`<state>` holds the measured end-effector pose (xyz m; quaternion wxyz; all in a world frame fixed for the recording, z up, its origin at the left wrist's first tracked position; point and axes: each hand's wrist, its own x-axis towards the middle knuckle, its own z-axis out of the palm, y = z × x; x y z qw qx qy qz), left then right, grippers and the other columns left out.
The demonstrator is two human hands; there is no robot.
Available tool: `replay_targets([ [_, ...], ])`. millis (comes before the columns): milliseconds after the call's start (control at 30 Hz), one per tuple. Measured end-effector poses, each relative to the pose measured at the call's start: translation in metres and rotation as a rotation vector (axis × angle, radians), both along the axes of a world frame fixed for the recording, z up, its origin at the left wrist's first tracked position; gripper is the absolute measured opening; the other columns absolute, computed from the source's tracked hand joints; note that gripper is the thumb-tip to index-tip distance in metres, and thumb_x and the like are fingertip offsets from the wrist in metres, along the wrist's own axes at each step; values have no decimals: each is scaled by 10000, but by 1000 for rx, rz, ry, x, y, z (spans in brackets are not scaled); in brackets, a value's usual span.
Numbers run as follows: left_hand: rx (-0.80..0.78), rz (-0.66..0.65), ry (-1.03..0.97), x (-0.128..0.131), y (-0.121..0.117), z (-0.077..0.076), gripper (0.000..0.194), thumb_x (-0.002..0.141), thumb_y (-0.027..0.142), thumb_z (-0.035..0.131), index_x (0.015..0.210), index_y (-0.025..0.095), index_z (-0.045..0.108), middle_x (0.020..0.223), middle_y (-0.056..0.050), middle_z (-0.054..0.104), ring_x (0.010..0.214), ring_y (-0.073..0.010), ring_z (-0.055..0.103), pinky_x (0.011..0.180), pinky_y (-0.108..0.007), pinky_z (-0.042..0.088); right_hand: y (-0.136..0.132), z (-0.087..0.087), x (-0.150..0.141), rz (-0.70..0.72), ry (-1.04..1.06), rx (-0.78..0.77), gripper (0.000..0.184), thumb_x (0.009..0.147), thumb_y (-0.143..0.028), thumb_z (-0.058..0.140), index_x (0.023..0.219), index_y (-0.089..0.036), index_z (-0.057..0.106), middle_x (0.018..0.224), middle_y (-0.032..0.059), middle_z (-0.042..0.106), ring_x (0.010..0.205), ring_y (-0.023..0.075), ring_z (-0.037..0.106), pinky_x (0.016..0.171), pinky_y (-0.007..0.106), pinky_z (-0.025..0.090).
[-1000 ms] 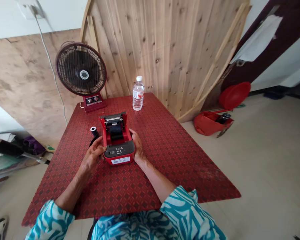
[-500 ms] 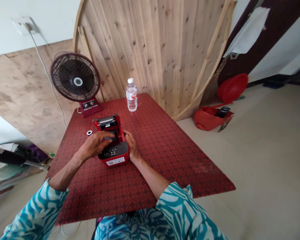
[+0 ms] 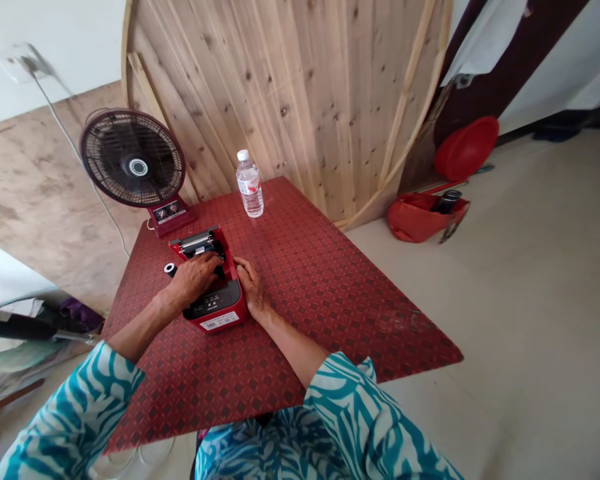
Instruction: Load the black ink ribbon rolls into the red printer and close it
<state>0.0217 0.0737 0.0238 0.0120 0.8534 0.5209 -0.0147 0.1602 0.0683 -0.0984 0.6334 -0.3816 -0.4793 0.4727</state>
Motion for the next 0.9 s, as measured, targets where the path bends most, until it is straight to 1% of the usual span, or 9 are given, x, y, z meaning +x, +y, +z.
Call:
replay_targets([
  [100, -13, 11, 101, 3, 2, 1, 248, 852, 122, 581, 1062, 228, 658, 1184, -90, 636, 1089, -248, 619, 894, -341, 507, 0, 2, 0, -6, -3, 14, 358, 893, -439, 455, 1117, -257, 667, 1171, 31, 668, 1146, 210, 574, 1052, 368, 398],
  [167, -7, 41, 132, 5, 3, 1, 238, 828, 128, 608, 1036, 222, 674, 1166, -106, 637, 1081, -273, 619, 848, -344, 515, 0, 2, 0, -12, 3, 15, 354, 890, -440, 456, 1105, -261, 673, 1154, 27, 672, 1132, 205, 577, 1045, 360, 404],
  [267, -2, 96, 180, 9, 7, -2, 206, 804, 130, 622, 979, 199, 706, 1068, -139, 664, 1002, -308, 646, 786, -366, 516, 0, 1, 0, -16, 12, 11, 338, 889, -437, 463, 1096, -276, 676, 1148, 14, 677, 1135, 198, 573, 1042, 350, 404],
  [400, 0, 128, 194, 19, 11, -2, 159, 799, 127, 610, 900, 167, 726, 1023, -180, 682, 971, -346, 661, 765, -392, 507, 2, -2, 0, -5, 10, 1, 348, 885, -441, 465, 1106, -271, 674, 1166, 20, 674, 1141, 205, 571, 1051, 362, 394],
  [500, 5, 148, 176, 20, 9, 0, 149, 795, 137, 613, 896, 153, 722, 990, -194, 690, 942, -364, 670, 750, -402, 503, 2, -3, 0, -6, 24, -5, 349, 885, -444, 473, 1114, -272, 673, 1176, 20, 672, 1152, 202, 568, 1060, 362, 389],
  [567, 16, 165, 153, 17, 7, 2, 163, 802, 157, 609, 927, 166, 713, 953, -174, 699, 922, -352, 675, 753, -397, 501, 1, -3, 0, -4, 28, -9, 347, 886, -444, 479, 1117, -272, 673, 1180, 19, 673, 1159, 201, 567, 1062, 361, 388],
  [700, 13, 168, 80, 5, 4, 4, 185, 803, 221, 631, 977, 208, 693, 928, -110, 709, 892, -299, 679, 759, -349, 496, 0, -3, 1, 10, 21, -13, 365, 888, -458, 480, 1135, -262, 664, 1203, 25, 666, 1172, 205, 565, 1066, 366, 382],
  [833, -6, 113, -17, -5, -5, 8, 289, 803, 264, 649, 1087, 231, 690, 1002, -94, 709, 893, -268, 671, 772, -318, 482, -1, -3, 3, 23, 10, -30, 382, 893, -471, 477, 1152, -254, 654, 1207, 35, 661, 1176, 213, 560, 1068, 380, 378],
  [900, -25, 78, -143, -12, -14, 15, 353, 794, 293, 658, 1143, 245, 686, 993, -72, 711, 830, -236, 662, 745, -297, 474, -1, -5, 3, 24, 13, -35, 376, 891, -470, 483, 1144, -255, 659, 1194, 34, 665, 1171, 213, 560, 1066, 383, 380],
])
